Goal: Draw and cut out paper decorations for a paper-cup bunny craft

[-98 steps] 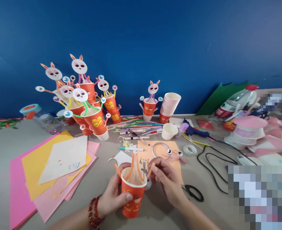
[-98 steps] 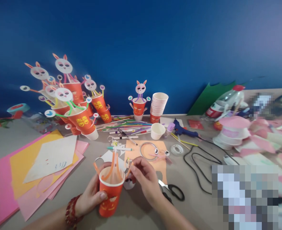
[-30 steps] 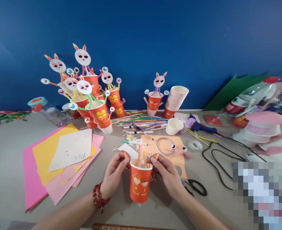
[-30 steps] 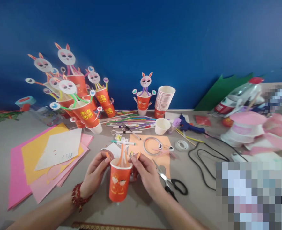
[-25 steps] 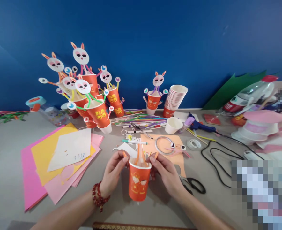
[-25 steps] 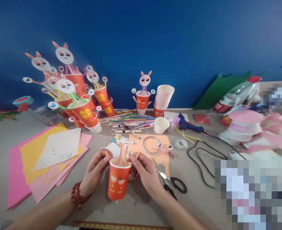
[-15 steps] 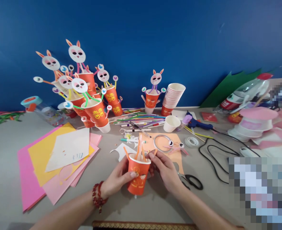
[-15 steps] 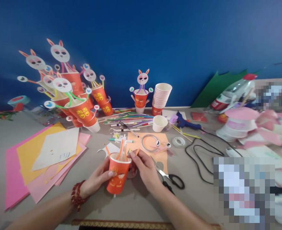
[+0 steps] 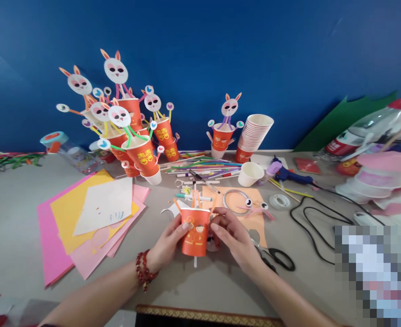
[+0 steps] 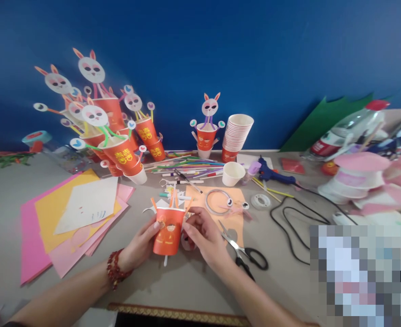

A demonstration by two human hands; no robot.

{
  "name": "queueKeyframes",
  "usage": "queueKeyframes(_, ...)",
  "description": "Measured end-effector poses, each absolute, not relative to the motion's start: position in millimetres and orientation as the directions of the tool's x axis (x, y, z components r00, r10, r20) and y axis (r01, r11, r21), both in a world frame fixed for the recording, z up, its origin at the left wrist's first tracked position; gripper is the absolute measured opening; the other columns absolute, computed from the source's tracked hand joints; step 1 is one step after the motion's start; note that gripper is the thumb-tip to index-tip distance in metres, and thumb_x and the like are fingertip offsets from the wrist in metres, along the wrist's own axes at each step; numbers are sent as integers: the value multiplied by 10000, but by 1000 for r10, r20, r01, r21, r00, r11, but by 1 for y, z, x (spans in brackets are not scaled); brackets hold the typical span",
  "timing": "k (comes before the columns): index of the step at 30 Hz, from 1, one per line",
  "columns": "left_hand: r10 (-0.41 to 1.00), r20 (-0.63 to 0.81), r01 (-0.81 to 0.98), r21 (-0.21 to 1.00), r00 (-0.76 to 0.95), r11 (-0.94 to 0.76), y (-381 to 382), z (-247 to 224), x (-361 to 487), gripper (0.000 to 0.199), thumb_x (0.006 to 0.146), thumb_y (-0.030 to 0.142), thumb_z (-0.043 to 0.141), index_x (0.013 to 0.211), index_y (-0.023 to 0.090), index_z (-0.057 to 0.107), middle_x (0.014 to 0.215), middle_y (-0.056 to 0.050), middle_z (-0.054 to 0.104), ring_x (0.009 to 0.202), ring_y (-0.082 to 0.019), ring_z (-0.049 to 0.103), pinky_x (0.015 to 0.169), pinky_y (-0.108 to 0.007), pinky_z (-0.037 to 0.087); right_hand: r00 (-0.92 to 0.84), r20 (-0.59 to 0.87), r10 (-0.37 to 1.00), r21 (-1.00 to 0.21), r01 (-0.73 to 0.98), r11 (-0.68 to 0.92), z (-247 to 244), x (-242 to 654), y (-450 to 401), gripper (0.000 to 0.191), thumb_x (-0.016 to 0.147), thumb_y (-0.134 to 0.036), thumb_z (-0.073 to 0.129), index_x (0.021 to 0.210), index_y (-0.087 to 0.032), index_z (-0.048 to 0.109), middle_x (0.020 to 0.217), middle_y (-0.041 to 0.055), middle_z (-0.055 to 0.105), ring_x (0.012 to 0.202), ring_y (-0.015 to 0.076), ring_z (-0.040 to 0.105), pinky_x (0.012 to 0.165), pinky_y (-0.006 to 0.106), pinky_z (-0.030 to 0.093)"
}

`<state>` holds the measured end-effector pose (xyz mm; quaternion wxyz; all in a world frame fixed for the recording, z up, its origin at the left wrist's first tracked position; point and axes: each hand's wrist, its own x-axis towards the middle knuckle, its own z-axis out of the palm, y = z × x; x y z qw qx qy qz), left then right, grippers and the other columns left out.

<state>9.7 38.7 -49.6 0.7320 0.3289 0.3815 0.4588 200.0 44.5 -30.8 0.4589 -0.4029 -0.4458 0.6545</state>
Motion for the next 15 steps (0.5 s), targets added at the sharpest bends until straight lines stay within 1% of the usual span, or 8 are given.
queueKeyframes(3,946,-253,-464,826,202,319,41,-46,12,415,791,429,723,1109,174,648,1052,-80,710,950,-248,663,813,-320,524,-256,-125,959,-962,-205,-180,-30,200,43,387,828,-477,665,1069,-213,518,707,-27,596,528,103,528,466,215,444)
queueKeyframes(8,961,-263,-497,825,84,269,44,-45,12,416,769,435,735,1073,169,639,1016,-69,716,923,-248,672,753,-300,539,-256,-146,956,-972,-145,-187,-31,200,39,340,837,-487,649,979,-188,570,703,0,629,517,100,533,474,220,457)
queueKeyframes(11,958,-280,-497,823,65,275,45,-45,10,452,754,447,739,1087,165,624,1012,-72,715,915,-250,673,736,-296,540,-171,-117,978,-971,-187,-149,-32,203,40,284,848,-453,648,939,-191,585,670,-10,616,506,98,529,472,218,454)
queueKeyframes(15,952,-303,-492,822,48,287,45,-45,8,464,714,445,763,1051,158,623,962,-73,720,838,-241,683,697,-298,543,6,-60,998,-962,-267,-56,-30,211,46,199,858,-386,649,897,-197,600,649,-21,588,488,92,501,444,207,416)
